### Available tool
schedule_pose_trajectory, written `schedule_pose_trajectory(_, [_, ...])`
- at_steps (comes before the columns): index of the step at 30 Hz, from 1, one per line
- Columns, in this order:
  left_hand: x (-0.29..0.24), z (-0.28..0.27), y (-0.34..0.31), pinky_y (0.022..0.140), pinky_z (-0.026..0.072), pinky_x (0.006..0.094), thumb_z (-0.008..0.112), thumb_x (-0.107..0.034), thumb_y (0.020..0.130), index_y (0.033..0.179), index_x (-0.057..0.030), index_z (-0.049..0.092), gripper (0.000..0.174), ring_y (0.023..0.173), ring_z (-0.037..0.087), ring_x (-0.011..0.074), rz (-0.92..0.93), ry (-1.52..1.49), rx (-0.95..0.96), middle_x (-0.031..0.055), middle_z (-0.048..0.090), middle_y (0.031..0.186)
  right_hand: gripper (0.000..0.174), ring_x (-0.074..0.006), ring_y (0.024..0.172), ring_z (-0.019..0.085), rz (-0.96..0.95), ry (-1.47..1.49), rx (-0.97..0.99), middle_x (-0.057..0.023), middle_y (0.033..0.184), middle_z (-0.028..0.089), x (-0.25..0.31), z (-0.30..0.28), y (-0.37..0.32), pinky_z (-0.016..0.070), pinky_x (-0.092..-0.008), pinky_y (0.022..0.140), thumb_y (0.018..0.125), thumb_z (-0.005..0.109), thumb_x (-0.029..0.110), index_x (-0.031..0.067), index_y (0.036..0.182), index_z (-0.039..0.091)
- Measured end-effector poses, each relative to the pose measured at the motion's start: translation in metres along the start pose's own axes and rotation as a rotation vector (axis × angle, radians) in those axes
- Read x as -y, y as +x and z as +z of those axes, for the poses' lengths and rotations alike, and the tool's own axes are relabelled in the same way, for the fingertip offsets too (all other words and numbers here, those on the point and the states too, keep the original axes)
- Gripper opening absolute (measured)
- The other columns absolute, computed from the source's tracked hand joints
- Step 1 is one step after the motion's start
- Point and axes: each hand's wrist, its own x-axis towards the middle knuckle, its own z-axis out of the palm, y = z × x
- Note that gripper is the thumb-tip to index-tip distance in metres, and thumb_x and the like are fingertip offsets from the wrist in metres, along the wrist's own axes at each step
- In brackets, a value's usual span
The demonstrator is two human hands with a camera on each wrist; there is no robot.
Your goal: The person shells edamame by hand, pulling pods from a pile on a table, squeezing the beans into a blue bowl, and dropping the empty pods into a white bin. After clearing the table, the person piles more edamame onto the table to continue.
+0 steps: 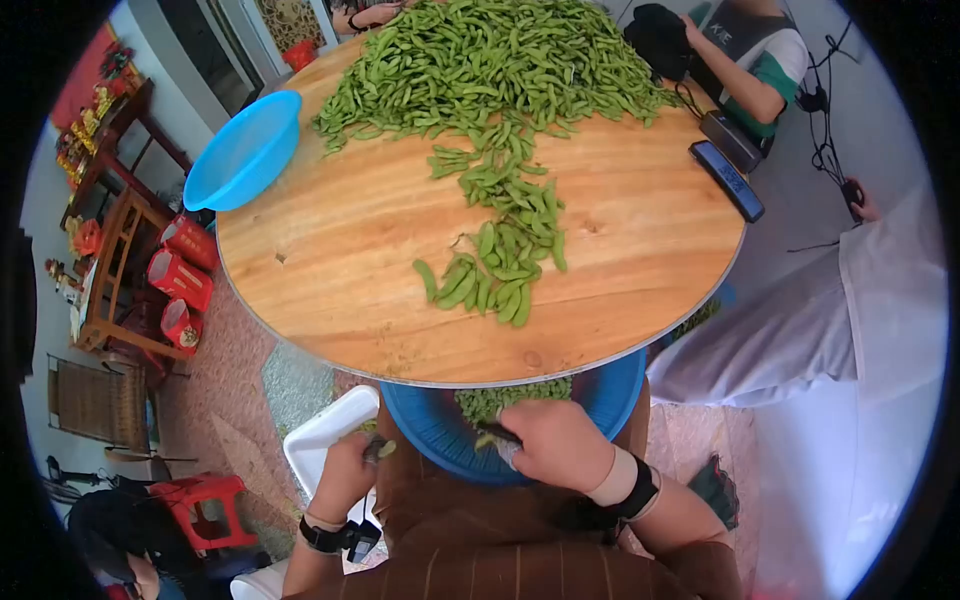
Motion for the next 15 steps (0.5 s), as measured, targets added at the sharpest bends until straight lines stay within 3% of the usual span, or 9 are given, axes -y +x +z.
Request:
schedule_pose_trajectory(2, [-0.01, -0.017, -0.009, 0.063, 0.0491, 0.0296, 0.05, -0.01, 0.092, 0.117, -0.007, 0.056, 0.026, 0.074, 0.064, 0.0209, -0.313, -0.437, 0.149, 0.0094, 0.066, 0.088, 0.018, -0.0359, 0.073, 0.059, 0.024, 0.093, -0.096, -0.0159, 0.075, 0.057, 0.005, -0.004, 0.003, 0.0494, -0.0434, 0.065, 0.065, 0.064, 0.011, 0.003, 0.078, 0.054])
schedule_pose_trajectory(3, [-0.016, -0.019, -0.001, 0.063, 0.0491, 0.0296, 0.05, -0.01, 0.092, 0.117, -0.007, 0.056, 0.026, 0.074, 0.064, 0.0209, -0.311, -0.425, 0.137, 0.0094, 0.066, 0.088, 0.018, -0.0359, 0.073, 0.059, 0.012, 0.096, -0.108, -0.0159, 0.075, 0.057, -0.002, 0.004, 0.011, 0.0494, -0.0434, 0.065, 0.065, 0.064, 0.011, 0.003, 0.078, 0.054])
schedule_pose_trajectory(5, [-0.045, -0.022, 0.01, 0.061, 0.0481, 0.0286, 0.052, -0.005, 0.088, 0.109, -0.0028, 0.059, 0.023, 0.075, 0.064, 0.0197, -0.246, -1.227, 0.217, 0.0147, 0.064, 0.083, 0.018, -0.0362, 0.072, 0.058, -0.036, 0.074, -0.161, -0.0156, 0.075, 0.056, -0.001, 0.02, 0.019, 0.0488, -0.0428, 0.061, 0.065, 0.063, 0.01, 0.0031, 0.079, 0.054])
schedule_pose_trajectory(6, [-0.061, -0.023, 0.016, 0.061, 0.0481, 0.0286, 0.052, -0.005, 0.088, 0.109, -0.0028, 0.059, 0.023, 0.075, 0.064, 0.0197, -0.253, -1.234, 0.211, 0.0147, 0.064, 0.083, 0.018, -0.0362, 0.072, 0.058, -0.041, 0.074, -0.151, -0.0156, 0.075, 0.056, 0.005, 0.025, 0.018, 0.0488, -0.0428, 0.061, 0.065, 0.063, 0.01, 0.0031, 0.079, 0.054])
schedule_pose_trajectory(8, [-0.084, -0.024, 0.028, 0.061, 0.0488, 0.0255, 0.051, 0.0, 0.088, 0.111, -0.0005, 0.059, 0.025, 0.066, 0.057, 0.009, -0.143, -1.258, 0.347, 0.0049, 0.062, 0.081, 0.019, -0.0359, 0.072, 0.059, -0.03, 0.081, -0.152, -0.0149, 0.077, 0.057, 0.014, 0.035, 0.017, 0.0489, -0.0424, 0.06, 0.064, 0.063, 0.008, 0.0036, 0.08, 0.054])
schedule_pose_trajectory(9, [-0.088, -0.016, 0.032, 0.061, 0.0488, 0.0255, 0.051, 0.0, 0.088, 0.111, -0.0005, 0.059, 0.025, 0.066, 0.057, 0.009, -0.14, -1.267, 0.341, 0.0049, 0.062, 0.081, 0.019, -0.0359, 0.072, 0.059, -0.034, 0.073, -0.145, -0.0149, 0.077, 0.057, 0.015, 0.035, 0.015, 0.0489, -0.0424, 0.06, 0.064, 0.063, 0.008, 0.0036, 0.08, 0.054])
schedule_pose_trajectory(11, [-0.087, 0.0, 0.043, 0.059, 0.0477, 0.0237, 0.052, 0.0, 0.089, 0.112, -0.0013, 0.059, 0.024, 0.063, 0.056, 0.0084, 0.125, -0.782, 0.081, 0.0038, 0.062, 0.085, 0.02, -0.0348, 0.072, 0.059, -0.005, 0.059, -0.188, -0.014, 0.079, 0.057, 0.013, 0.034, 0.013, 0.0494, -0.0425, 0.061, 0.064, 0.064, 0.008, 0.0039, 0.081, 0.054])
schedule_pose_trajectory(15, [-0.087, -0.006, 0.042, 0.059, 0.0471, 0.0228, 0.051, 0.002, 0.09, 0.109, -0.0015, 0.059, 0.022, 0.064, 0.055, 0.0078, 0.115, -0.86, 0.12, 0.003, 0.062, 0.084, 0.021, -0.0343, 0.072, 0.06, 0.048, 0.035, -0.209, -0.0131, 0.08, 0.058, 0.011, 0.021, 0.001, 0.0496, -0.0424, 0.061, 0.064, 0.064, 0.007, 0.0037, 0.083, 0.056])
